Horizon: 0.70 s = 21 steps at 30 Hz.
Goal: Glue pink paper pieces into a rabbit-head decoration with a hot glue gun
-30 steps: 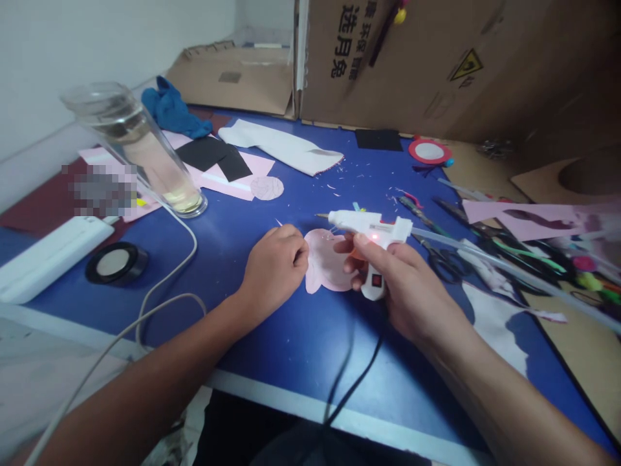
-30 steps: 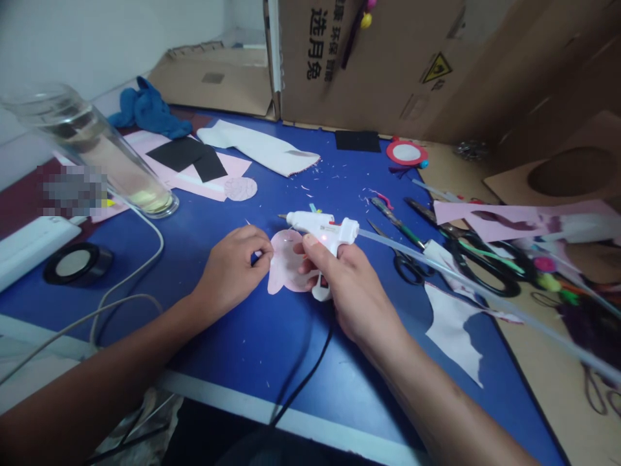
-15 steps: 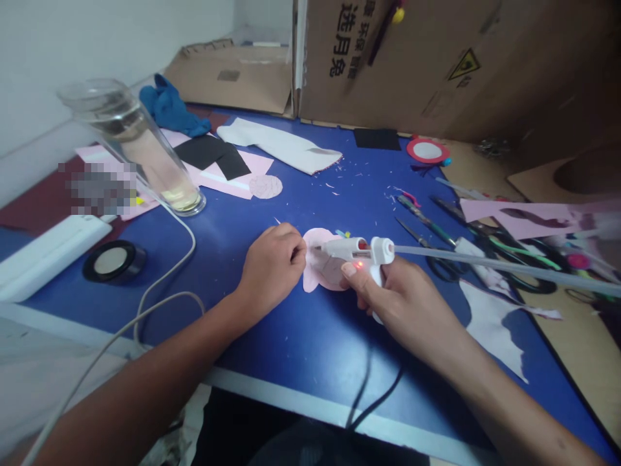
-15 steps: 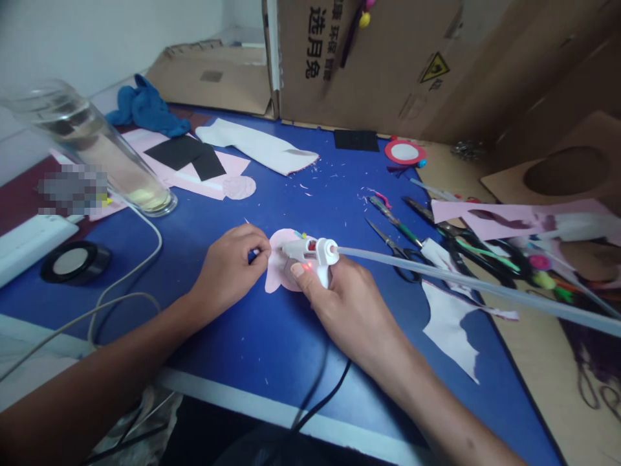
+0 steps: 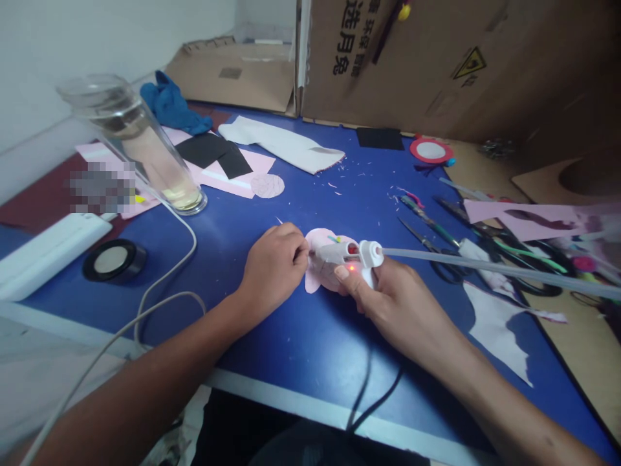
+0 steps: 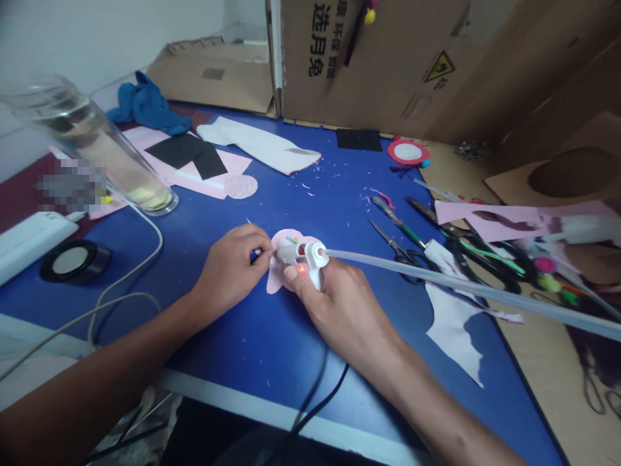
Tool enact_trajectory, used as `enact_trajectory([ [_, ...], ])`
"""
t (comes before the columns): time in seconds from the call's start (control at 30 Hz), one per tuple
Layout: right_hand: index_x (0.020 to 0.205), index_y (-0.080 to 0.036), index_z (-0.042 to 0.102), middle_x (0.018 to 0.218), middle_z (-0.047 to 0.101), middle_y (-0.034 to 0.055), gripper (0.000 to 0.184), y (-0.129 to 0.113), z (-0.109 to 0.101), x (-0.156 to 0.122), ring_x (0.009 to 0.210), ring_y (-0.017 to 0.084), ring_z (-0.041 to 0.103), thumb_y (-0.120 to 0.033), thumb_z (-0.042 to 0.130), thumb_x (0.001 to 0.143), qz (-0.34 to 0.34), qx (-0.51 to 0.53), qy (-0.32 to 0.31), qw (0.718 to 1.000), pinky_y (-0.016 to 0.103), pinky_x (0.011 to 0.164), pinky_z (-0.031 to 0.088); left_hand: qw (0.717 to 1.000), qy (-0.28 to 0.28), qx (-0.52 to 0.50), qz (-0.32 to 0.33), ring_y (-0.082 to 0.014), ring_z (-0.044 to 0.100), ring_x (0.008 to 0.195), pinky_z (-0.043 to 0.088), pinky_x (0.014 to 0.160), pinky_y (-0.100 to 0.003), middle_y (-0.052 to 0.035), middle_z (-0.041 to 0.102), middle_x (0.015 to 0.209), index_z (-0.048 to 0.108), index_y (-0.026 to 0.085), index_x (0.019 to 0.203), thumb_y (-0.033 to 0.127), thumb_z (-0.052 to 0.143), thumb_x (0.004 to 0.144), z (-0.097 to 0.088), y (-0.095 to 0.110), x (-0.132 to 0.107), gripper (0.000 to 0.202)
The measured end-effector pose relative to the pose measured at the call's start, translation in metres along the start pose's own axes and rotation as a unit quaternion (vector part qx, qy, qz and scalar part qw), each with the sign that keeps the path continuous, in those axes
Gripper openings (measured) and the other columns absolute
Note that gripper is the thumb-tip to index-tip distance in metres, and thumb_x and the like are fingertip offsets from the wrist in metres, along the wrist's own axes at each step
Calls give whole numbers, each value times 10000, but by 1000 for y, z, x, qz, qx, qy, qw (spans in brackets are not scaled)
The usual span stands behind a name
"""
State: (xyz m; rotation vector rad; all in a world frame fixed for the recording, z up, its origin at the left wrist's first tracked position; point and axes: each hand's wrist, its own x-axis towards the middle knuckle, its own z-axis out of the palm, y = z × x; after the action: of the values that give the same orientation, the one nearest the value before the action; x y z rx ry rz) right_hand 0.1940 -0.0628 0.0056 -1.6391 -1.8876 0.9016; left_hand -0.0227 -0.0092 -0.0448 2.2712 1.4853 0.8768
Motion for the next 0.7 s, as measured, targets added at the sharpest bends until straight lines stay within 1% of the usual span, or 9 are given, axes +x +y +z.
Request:
enact_trajectory([
  [0.2,731,-246,625,599,602,-23,510,2,1,1,557,162,527,-608,586,1089,1,9,2,1000,321,597,376,1000,3,1,3,-227,702,962,529,914,-387,-29,764,976,637,224,788,33,639,909,1,-1,0,226],
  [0.4,755,-245,648,611,598,-26,506,2,-1,2,570,162,541,-594,560,1109,-10,21,-11,1000,324,624,390,1000,-2,7,1,-230,704,975,531,907,-385,-29,769,988,637,226,793,36,637,910,0,0,1,223],
  [0.5,750,-247,641,605,593,-25,516,3,0,2,572,167,543,-607,555,1109,-7,20,-10,1000,329,633,393,1000,-2,7,0,-230,705,970,531,905,-386,-31,766,981,639,222,788,35,637,908,0,0,1,222],
  [0.6,730,-251,619,583,567,-29,546,4,1,2,554,165,519,-639,550,1107,-1,23,-8,1000,331,633,387,1000,-5,9,-1,-229,704,967,530,898,-385,-31,768,985,641,224,788,40,622,910,-2,1,1,222],
  [0.7,717,-252,600,577,545,-34,550,5,3,1,545,159,488,-633,550,1110,-3,29,-8,1000,328,627,372,1000,-8,12,-1,-229,701,967,531,894,-384,-34,770,992,639,228,792,51,611,914,-3,2,1,217],
])
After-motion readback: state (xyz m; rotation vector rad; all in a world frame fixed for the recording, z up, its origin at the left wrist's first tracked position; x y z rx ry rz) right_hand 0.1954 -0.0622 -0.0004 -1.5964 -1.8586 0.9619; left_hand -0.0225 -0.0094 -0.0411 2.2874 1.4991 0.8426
